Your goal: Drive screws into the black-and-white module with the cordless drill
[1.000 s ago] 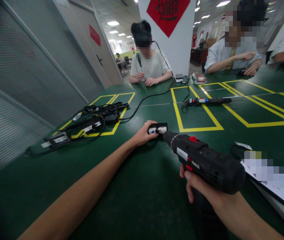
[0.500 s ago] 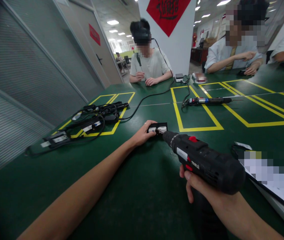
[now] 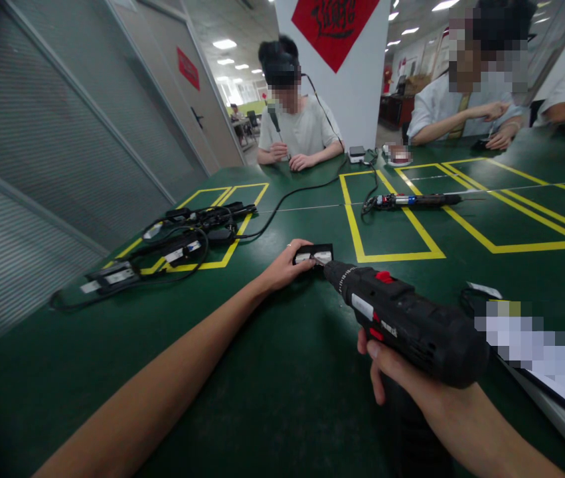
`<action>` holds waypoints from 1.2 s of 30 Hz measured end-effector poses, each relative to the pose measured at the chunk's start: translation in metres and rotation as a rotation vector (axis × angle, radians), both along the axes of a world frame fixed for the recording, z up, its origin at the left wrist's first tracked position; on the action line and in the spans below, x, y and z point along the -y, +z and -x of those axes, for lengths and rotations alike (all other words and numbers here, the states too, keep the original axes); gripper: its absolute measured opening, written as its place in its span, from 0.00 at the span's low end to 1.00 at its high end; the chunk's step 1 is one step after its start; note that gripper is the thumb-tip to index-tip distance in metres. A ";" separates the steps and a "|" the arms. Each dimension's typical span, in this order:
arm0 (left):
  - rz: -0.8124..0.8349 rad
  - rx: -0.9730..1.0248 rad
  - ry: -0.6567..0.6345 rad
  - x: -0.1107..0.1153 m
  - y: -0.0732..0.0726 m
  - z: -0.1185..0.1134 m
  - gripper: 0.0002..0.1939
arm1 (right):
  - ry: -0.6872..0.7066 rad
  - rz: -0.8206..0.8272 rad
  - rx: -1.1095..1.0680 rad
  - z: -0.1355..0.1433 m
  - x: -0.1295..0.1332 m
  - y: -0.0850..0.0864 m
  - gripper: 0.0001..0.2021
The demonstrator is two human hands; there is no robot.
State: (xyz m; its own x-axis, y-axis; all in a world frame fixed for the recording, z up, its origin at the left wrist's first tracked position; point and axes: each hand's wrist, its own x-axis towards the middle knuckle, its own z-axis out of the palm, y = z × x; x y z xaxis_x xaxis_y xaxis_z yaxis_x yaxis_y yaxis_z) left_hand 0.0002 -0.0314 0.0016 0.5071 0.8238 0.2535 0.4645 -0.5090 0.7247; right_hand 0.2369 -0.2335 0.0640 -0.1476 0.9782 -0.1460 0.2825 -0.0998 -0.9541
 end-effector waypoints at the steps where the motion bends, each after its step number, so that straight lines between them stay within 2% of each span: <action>1: -0.002 -0.001 0.002 0.000 0.000 0.000 0.23 | 0.021 0.030 -0.008 0.000 0.001 0.001 0.12; 6: -0.012 -0.015 0.031 0.000 0.001 -0.001 0.22 | 0.016 0.074 0.022 0.001 0.003 0.008 0.15; 10: -0.015 -0.011 0.041 0.000 0.003 -0.002 0.21 | 0.002 0.130 0.091 0.002 0.003 0.005 0.18; 14: 0.000 -0.012 0.042 -0.001 0.001 -0.002 0.22 | -0.024 0.100 0.125 0.001 0.003 0.002 0.18; 20: -0.013 0.010 0.037 -0.003 -0.002 -0.002 0.21 | 0.031 0.107 0.058 0.003 0.001 0.007 0.16; 24: 0.008 0.012 0.033 -0.002 -0.001 -0.001 0.21 | -0.029 0.067 0.048 0.007 0.003 0.011 0.14; 31: 0.001 0.016 0.025 -0.003 -0.003 0.000 0.21 | 0.029 0.053 0.056 0.001 -0.001 0.002 0.15; 36: 0.001 0.009 0.027 -0.003 -0.002 0.000 0.21 | 0.023 0.054 0.068 0.005 0.001 0.011 0.16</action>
State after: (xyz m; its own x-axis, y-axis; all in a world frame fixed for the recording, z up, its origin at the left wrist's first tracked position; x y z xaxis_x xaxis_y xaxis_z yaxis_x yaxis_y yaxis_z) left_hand 0.0005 -0.0284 -0.0008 0.4823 0.8374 0.2572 0.4719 -0.4957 0.7291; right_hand 0.2318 -0.2345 0.0752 -0.1578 0.9652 -0.2088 0.3491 -0.1432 -0.9261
